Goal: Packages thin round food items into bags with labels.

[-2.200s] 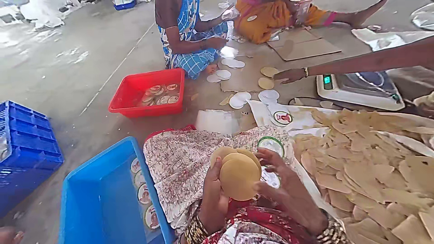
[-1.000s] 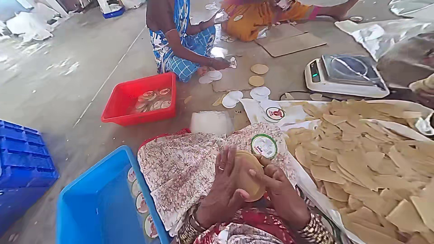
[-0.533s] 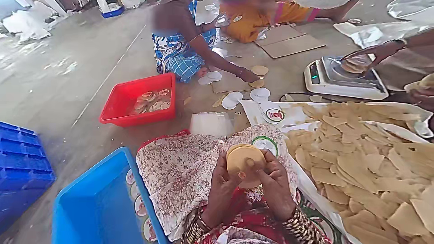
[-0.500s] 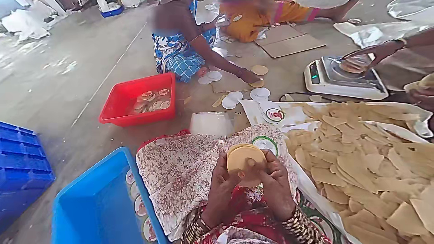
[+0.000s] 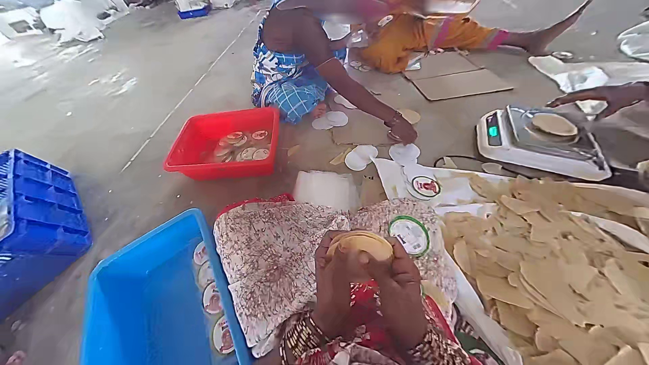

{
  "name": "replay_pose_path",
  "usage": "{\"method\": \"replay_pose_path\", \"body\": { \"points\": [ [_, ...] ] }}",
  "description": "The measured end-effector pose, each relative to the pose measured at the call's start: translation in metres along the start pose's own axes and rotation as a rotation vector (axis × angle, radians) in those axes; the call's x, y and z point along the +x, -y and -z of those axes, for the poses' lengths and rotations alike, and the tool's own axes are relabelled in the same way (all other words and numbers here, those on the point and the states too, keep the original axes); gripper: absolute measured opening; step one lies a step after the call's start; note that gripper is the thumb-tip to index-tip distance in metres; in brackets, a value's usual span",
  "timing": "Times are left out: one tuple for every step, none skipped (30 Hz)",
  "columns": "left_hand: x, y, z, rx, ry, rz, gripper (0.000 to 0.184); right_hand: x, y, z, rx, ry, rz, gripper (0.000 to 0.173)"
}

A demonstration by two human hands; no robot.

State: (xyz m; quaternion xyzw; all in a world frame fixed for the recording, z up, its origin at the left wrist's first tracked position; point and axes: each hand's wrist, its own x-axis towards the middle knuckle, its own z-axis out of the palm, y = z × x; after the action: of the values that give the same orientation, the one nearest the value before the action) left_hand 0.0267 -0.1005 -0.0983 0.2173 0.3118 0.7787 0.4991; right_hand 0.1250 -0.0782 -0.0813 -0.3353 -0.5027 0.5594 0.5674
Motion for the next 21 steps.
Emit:
{"method": "replay_pose_path", "body": {
  "points": [
    [0.002, 0.0, 0.0, 0.008, -0.028, 0.002, 0.025, 0.001, -0.002, 0.0, -0.048, 0.037, -0.007, 0.032],
    [0.003, -0.001, 0.0, 0.043, -0.041, 0.01, 0.021, 0.003, -0.004, 0.004, -0.121, 0.096, -0.014, 0.036],
    [0.003, -0.003, 0.0, 0.092, -0.039, 0.014, 0.017, 0.006, -0.006, 0.009, -0.192, 0.158, -0.025, 0.041],
    [0.004, -0.006, 0.001, 0.142, -0.01, 0.005, 0.016, 0.009, -0.006, 0.013, -0.238, 0.203, -0.034, 0.046],
    [0.005, -0.007, 0.001, 0.186, 0.026, -0.009, 0.018, 0.011, -0.005, 0.015, -0.266, 0.214, -0.037, 0.047],
    [0.005, -0.008, 0.0, 0.201, 0.045, -0.023, 0.02, 0.01, -0.004, 0.013, -0.284, 0.205, -0.025, 0.048],
    [0.005, -0.006, -0.002, 0.193, 0.036, -0.033, 0.023, 0.007, -0.005, 0.011, -0.312, 0.194, -0.004, 0.05],
    [0.005, -0.006, -0.004, 0.186, -0.002, -0.039, 0.022, 0.002, -0.008, 0.009, -0.337, 0.184, 0.012, 0.052],
    [0.008, -0.006, -0.005, 0.202, -0.034, -0.044, 0.016, 0.0, -0.011, 0.009, -0.348, 0.194, 0.02, 0.053],
    [0.012, -0.007, -0.005, 0.222, -0.041, -0.043, 0.011, 0.001, -0.012, 0.011, -0.348, 0.211, 0.009, 0.054],
    [0.015, -0.008, -0.002, 0.234, -0.031, -0.032, 0.008, 0.002, -0.011, 0.014, -0.329, 0.227, -0.017, 0.054],
    [0.017, -0.009, 0.001, 0.236, -0.008, -0.021, 0.008, 0.006, -0.009, 0.018, -0.304, 0.228, -0.038, 0.054],
    [0.018, -0.011, 0.004, 0.229, 0.013, -0.009, 0.01, 0.011, -0.006, 0.021, -0.289, 0.21, -0.035, 0.056],
    [0.019, -0.013, 0.005, 0.222, 0.028, 0.004, 0.011, 0.018, -0.001, 0.025, -0.305, 0.205, -0.001, 0.062],
    [0.02, -0.016, 0.007, 0.223, 0.039, 0.021, 0.011, 0.024, 0.003, 0.028, -0.346, 0.228, 0.044, 0.071],
    [0.02, -0.017, 0.008, 0.229, 0.06, 0.038, 0.012, 0.027, 0.006, 0.029, -0.402, 0.27, 0.08, 0.079],
    [0.019, -0.017, 0.008, 0.244, 0.088, 0.05, 0.014, 0.028, 0.006, 0.026, -0.439, 0.321, 0.098, 0.084],
    [0.018, -0.016, 0.007, 0.266, 0.108, 0.056, 0.016, 0.025, 0.004, 0.02, -0.476, 0.356, 0.105, 0.082],
    [0.019, -0.017, 0.007, 0.28, 0.131, 0.055, 0.021, 0.022, 0.002, 0.017, -0.497, 0.373, 0.104, 0.073],
    [0.021, -0.018, 0.009, 0.287, 0.173, 0.052, 0.026, 0.021, 0.0, 0.016, -0.507, 0.358, 0.101, 0.061],
    [0.021, -0.02, 0.011, 0.298, 0.22, 0.051, 0.026, 0.022, -0.002, 0.017, -0.491, 0.316, 0.104, 0.049]
  ]
}}
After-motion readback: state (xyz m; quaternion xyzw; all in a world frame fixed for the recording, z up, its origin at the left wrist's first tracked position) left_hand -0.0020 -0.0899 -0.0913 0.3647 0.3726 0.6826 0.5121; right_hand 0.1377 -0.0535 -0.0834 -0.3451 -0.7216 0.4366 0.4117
